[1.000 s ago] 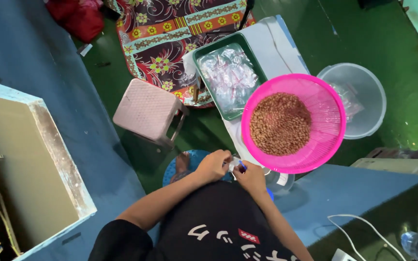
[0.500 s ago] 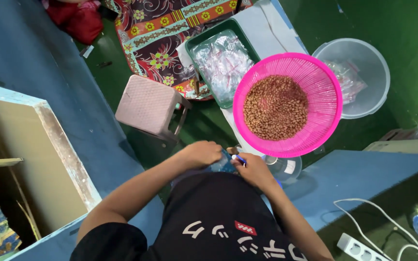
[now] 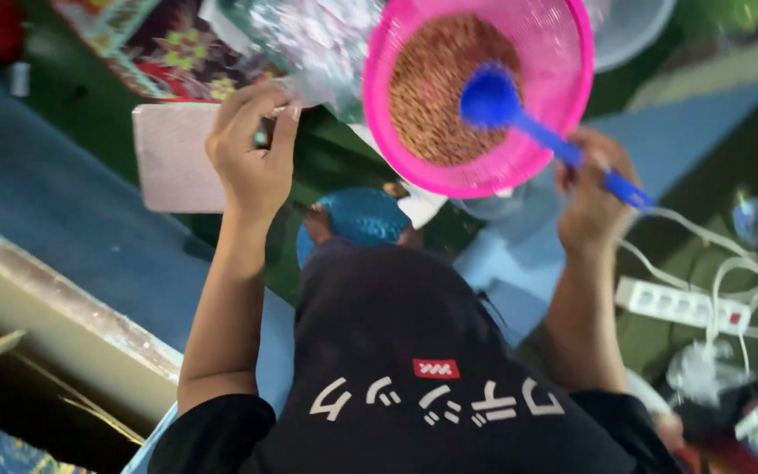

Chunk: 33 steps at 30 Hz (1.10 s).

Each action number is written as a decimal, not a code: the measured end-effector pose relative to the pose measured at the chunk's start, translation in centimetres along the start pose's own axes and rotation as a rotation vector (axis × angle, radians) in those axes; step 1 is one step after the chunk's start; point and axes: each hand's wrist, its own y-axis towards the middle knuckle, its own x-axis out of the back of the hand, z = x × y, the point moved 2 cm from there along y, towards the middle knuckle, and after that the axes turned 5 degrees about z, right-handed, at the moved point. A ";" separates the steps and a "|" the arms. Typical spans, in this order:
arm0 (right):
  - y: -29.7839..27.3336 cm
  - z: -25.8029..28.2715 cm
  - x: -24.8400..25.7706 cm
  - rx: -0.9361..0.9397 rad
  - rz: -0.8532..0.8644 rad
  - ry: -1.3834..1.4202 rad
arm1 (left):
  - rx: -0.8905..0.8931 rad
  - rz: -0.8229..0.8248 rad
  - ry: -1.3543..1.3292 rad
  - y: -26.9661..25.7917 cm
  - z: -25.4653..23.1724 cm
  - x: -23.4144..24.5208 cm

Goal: Scooping peanuts from a pink basket into small plastic bags using a blue spoon for packaging.

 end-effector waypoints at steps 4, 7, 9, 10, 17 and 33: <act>0.3 -1.1 -5.1 -0.086 -0.134 0.263 | -0.107 0.057 -0.122 0.8 -1.6 -2.1; 0.2 -0.3 -7.8 0.018 -0.066 0.233 | -0.201 0.127 -0.153 1.6 -1.7 -3.4; -0.2 1.0 -8.7 0.120 -0.020 0.210 | -0.266 0.157 -0.143 1.6 -1.0 -4.3; -0.5 1.6 -9.0 0.137 -0.004 0.214 | -0.320 0.200 -0.086 1.4 -0.5 -5.0; -1.0 3.3 -9.2 -0.091 -0.021 0.427 | -0.477 0.327 0.190 2.0 1.0 -6.8; -1.7 2.4 -5.8 -0.105 -0.282 0.686 | -0.491 0.437 0.228 2.7 0.1 -10.6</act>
